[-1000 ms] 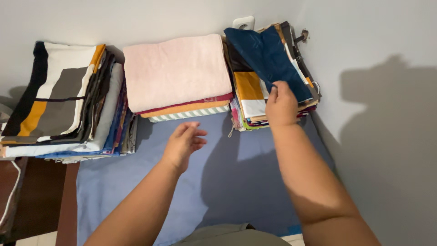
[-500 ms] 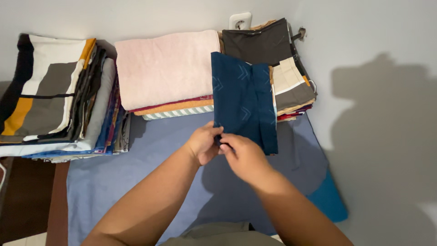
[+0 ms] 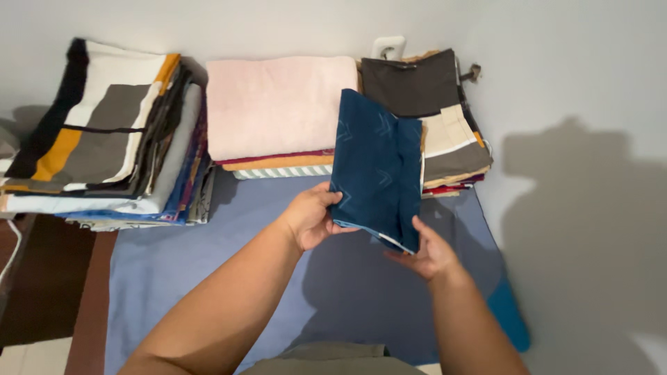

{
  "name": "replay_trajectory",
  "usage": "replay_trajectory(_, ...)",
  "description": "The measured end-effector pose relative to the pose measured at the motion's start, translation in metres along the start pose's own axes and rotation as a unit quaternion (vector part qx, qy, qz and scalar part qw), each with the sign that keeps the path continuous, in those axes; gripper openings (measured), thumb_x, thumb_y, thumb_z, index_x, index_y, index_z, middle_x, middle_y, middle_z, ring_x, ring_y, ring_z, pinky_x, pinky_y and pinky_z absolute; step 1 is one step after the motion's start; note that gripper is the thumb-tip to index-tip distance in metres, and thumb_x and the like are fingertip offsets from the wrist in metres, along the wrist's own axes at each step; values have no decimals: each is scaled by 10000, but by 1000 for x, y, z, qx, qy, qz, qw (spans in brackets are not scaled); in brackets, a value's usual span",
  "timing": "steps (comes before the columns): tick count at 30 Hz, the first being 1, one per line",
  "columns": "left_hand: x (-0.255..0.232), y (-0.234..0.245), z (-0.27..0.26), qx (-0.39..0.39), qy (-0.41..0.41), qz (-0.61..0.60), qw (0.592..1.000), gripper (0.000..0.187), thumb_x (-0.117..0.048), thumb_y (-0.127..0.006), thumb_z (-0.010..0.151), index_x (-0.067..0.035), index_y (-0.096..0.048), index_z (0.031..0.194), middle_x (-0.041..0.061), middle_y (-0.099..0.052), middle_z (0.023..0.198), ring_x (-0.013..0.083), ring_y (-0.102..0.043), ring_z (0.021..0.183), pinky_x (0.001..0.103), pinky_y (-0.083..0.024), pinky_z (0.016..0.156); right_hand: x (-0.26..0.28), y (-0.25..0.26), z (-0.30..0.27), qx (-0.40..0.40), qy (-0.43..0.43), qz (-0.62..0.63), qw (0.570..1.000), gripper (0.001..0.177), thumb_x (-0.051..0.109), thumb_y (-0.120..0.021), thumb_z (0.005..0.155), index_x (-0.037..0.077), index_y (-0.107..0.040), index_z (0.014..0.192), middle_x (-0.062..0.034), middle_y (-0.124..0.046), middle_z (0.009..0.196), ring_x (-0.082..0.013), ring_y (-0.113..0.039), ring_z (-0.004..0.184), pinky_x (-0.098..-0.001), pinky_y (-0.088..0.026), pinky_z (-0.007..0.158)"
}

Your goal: The person folds a large patterned bedsheet on a table, aligning edges and smoothing the fabric by hand. They then place the folded sheet on a stack of other folded linens.

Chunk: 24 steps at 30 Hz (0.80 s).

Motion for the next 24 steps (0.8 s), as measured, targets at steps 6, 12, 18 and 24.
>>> replay_trajectory(6,-31,18,-51,24,-41,1,999,307,-86,-391,1029,-9,-544,1285,182,-701,1124,246,-745,904,388,-656,786,12,-63,-30,153,75,-7,985,410,112,-671,911,-32,-585,1285,-181,-692,1156,-309,-688,1012,-464,-557,858)
replay_trajectory(12,-82,39,-155,67,-125,-36,989,339,35,-520,966,30,-633,1286,143,-738,1049,190,-744,811,321,-657,739,41,-122,-118,129,126,-123,976,332,33,-620,873,17,-622,1205,-111,-716,1028,-235,-714,878,-378,-592,718)
replay_trajectory(18,-113,107,-239,-9,-172,-67,983,328,19,-502,924,61,-609,1232,192,-739,1033,271,-770,872,280,-645,675,-3,-222,-132,136,71,-75,985,255,77,-621,1003,-94,-547,1178,-220,-654,1029,-265,-694,876,-284,-575,700)
replay_trajectory(24,-212,176,-248,-64,-168,-65,982,350,-47,-448,932,100,-552,1233,289,-694,1091,374,-765,892,266,-630,621,-1,-372,-145,91,120,-178,972,319,154,-611,987,23,-564,1274,-238,-609,1160,-341,-656,1031,-342,-617,807)
Point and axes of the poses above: each hand's wrist, its own z-axis towards the middle knuckle, its own y-axis out of the back of the hand, x = y × z, the point moved 10 cm from there along z, towards the middle knuckle
